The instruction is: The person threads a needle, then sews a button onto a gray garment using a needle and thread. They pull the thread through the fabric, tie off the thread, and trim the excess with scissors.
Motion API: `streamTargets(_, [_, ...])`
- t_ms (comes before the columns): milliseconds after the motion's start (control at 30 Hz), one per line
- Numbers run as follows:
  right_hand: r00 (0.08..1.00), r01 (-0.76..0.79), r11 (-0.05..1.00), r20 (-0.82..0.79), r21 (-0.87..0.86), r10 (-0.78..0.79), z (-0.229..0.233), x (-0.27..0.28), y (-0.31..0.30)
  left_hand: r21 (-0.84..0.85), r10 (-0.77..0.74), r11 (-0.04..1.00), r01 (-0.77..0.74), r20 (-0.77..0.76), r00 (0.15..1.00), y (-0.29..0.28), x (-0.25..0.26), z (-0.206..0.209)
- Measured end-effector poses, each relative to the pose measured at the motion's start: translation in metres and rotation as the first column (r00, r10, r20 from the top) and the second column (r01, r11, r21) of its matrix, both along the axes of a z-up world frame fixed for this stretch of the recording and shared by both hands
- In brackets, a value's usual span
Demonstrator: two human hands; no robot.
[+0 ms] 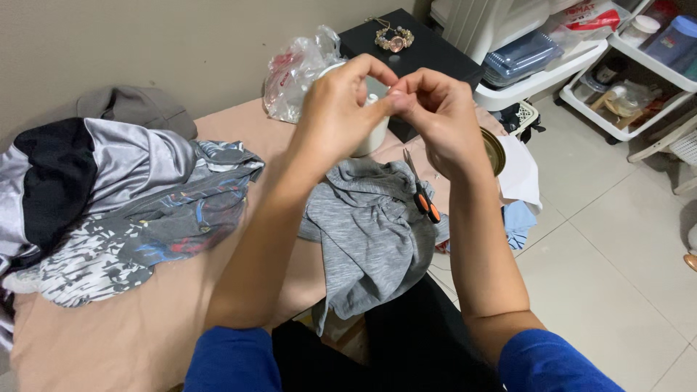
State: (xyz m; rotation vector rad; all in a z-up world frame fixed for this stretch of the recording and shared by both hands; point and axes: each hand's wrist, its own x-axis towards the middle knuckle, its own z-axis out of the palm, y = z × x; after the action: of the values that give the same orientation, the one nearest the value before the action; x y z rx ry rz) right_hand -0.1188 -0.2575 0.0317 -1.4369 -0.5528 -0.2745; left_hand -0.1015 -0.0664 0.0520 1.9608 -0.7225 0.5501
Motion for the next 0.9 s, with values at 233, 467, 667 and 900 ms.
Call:
streamTargets(233, [0.992,0.013,0.997,-0.127,-0.074,-0.022,-0.003,0.010,-0.023,-0.136,0.069,0.990,-0.048,0.154,0.986,0.046,0.021,0.010])
streamTargets(467, [0.980,-0.157,0.988,-0.118,0.012,0.157,-0.016,0.022,-0.024,-0.234,0.432,0.889,-0.393,0.148,0.890,0.080,0.042,0.009])
streamTargets(667, [0.985,-0.113,0.991,-0.126,0.065,0.120,-0.022,0.019,-0.015,-0.140,0.528,0.847,-0.512,0.123,0.840,0.090,0.061,-0.005])
streamTargets(900, [0.990,-0.042,0.997,-0.134,0.064,0.050,-0.023,0.019,-0.011,0.265,0.266,0.894,-0.361,0.334,0.904,0.093,0.055,-0.013])
